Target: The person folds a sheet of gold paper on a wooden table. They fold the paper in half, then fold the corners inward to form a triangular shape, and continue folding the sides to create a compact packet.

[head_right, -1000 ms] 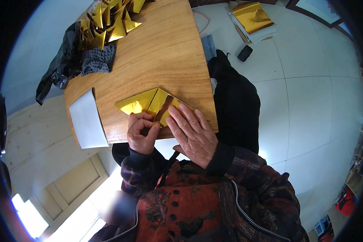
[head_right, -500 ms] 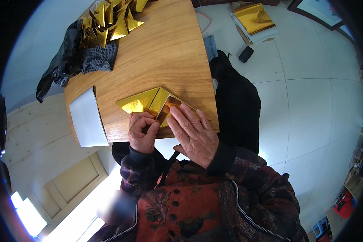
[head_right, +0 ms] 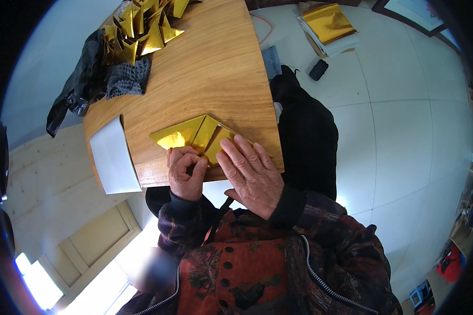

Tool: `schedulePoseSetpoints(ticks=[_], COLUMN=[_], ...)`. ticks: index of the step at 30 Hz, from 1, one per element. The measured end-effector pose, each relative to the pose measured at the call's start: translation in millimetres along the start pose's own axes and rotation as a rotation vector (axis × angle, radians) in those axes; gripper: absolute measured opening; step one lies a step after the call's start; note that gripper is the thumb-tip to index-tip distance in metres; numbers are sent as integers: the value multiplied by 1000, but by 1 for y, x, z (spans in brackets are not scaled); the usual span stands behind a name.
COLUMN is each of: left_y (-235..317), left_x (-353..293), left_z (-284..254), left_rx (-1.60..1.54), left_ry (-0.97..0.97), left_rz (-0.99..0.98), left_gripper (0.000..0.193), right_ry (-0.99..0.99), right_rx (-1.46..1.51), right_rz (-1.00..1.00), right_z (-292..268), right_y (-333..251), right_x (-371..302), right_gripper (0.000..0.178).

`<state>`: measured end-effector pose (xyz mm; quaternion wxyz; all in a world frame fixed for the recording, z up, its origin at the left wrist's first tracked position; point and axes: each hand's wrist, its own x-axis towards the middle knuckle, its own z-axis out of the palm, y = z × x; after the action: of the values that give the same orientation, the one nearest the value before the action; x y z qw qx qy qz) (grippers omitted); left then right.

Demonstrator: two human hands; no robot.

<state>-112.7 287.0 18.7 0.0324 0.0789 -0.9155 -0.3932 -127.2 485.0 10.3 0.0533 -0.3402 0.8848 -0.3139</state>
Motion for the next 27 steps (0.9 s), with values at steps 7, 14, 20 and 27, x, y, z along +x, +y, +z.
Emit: schedulePoseSetpoints(ticks=[7,14,20,27], left_y=[-2,-3,-3,-3], left_x=[0,0,0,-1], left_z=[4,6,7,8], left_rx=[32,67,63,58], left_ry=[28,53,65,75], left_rz=[10,41,25,23], left_gripper=[12,14,15,15], right_ry=[78,27,27,25], right_rx=[-180,-245,-175,-170], right_rz=[-89,-75,-15,13], right_z=[7,10,8,6], right_y=[-1,-2,-5,-6], right_x=[0,1,3,5], right_gripper=[69,67,70,69])
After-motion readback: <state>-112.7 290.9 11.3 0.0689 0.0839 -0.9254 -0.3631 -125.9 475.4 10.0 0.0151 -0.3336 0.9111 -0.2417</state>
